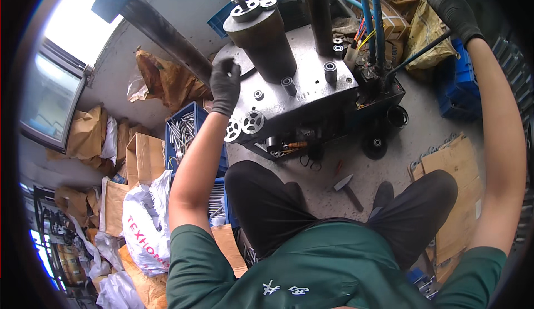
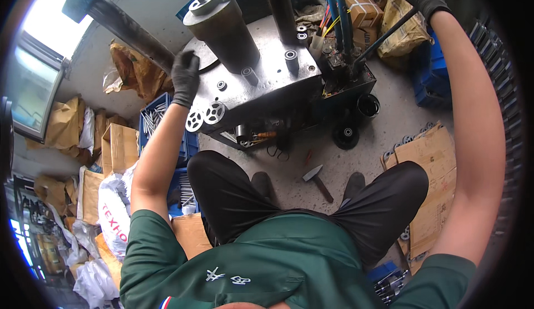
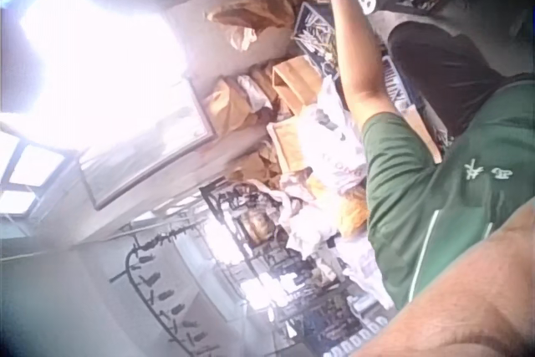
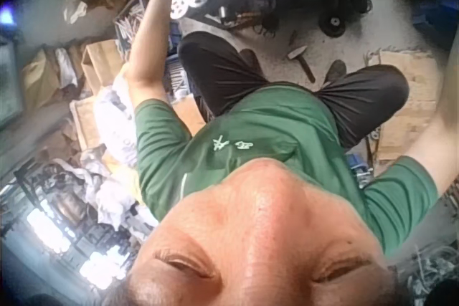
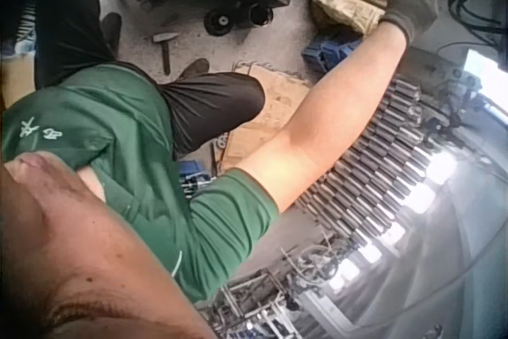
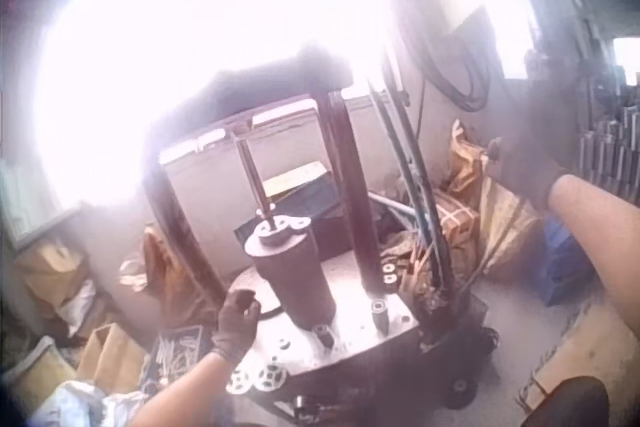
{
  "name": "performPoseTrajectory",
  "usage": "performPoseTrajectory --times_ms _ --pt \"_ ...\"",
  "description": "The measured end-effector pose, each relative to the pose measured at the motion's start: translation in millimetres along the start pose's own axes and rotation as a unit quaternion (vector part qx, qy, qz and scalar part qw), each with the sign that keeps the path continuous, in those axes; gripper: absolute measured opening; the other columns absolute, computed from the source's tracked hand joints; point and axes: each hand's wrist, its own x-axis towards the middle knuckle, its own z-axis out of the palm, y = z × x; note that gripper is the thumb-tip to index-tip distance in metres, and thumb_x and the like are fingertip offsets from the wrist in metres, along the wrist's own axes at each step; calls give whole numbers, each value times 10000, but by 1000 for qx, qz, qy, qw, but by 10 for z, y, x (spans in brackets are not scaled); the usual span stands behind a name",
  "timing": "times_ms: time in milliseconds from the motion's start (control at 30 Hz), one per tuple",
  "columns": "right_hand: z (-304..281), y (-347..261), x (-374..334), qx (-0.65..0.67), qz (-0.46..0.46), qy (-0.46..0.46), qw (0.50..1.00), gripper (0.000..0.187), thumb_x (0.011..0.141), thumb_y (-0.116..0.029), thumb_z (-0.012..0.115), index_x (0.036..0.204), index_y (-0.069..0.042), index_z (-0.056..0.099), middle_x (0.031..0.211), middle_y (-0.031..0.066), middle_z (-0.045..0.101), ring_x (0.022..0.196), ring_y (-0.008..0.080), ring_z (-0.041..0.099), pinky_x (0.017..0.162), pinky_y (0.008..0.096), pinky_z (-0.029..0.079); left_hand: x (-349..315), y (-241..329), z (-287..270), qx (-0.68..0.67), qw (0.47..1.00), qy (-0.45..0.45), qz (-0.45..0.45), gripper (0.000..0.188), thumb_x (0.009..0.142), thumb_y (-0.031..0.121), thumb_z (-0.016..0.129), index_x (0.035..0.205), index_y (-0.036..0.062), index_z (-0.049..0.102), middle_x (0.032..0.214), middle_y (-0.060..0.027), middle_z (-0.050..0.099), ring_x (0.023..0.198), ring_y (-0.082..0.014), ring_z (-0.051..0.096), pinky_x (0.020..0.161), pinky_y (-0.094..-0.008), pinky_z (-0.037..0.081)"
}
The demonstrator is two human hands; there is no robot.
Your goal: Using a hydraulic or mechanical press to assemble or shape metal components.
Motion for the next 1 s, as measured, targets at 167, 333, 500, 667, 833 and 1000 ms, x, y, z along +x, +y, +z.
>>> performPoseTrajectory --times_ms 167,333,500,667,833,1000 --pt "-165 -352 -55 -88 75 -77 990 517 871 -461 725 1192 -56 750 1081 226 758 1082 283 734 1003 441 529 -492 -128 -23 288 912 -274 -98 613 839 491 765 1280 72 694 1191 -229 689 1123 -368 681 1026 -435 523" --pt "-33 -82 -195 -30 35 -7 999 254 995 -295 614 1054 -53 661 1024 210 699 1007 397 667 850 449 522 -378 47 153 310 873 -367 -87 393 914 355 679 1215 107 732 1205 -242 678 1103 -377 692 978 -448 544" --pt "-208 -146 -653 26 50 26 998 222 990 -244 625 1072 -46 680 1051 216 705 972 400 683 834 444 537 -485 426 196 240 924 -290 -75 413 851 311 680 1165 47 728 1159 -227 702 1038 -368 711 912 -420 569" --pt "-343 -535 -1705 58 -142 92 984 134 924 -118 652 1033 -48 619 916 161 628 860 334 663 768 442 546 -778 1062 43 -133 910 -300 -253 456 863 213 735 1234 -33 634 1024 -108 709 907 -196 687 824 -327 563" --pt "-559 -1874 -2297 234 -226 54 944 275 822 -156 723 1074 -65 660 1039 130 681 948 330 670 851 489 540 -1166 1731 -108 -372 756 -396 -365 475 876 146 702 1293 -24 552 1174 -137 657 1022 -184 670 879 -322 572" --pt "-79 -2538 -2372 490 -157 64 855 346 775 -176 806 1088 -80 694 1098 147 691 970 345 685 849 456 563 -1395 2196 -88 -477 648 -432 -408 576 924 175 682 1440 30 471 1223 -131 628 1059 -216 661 892 -349 581"
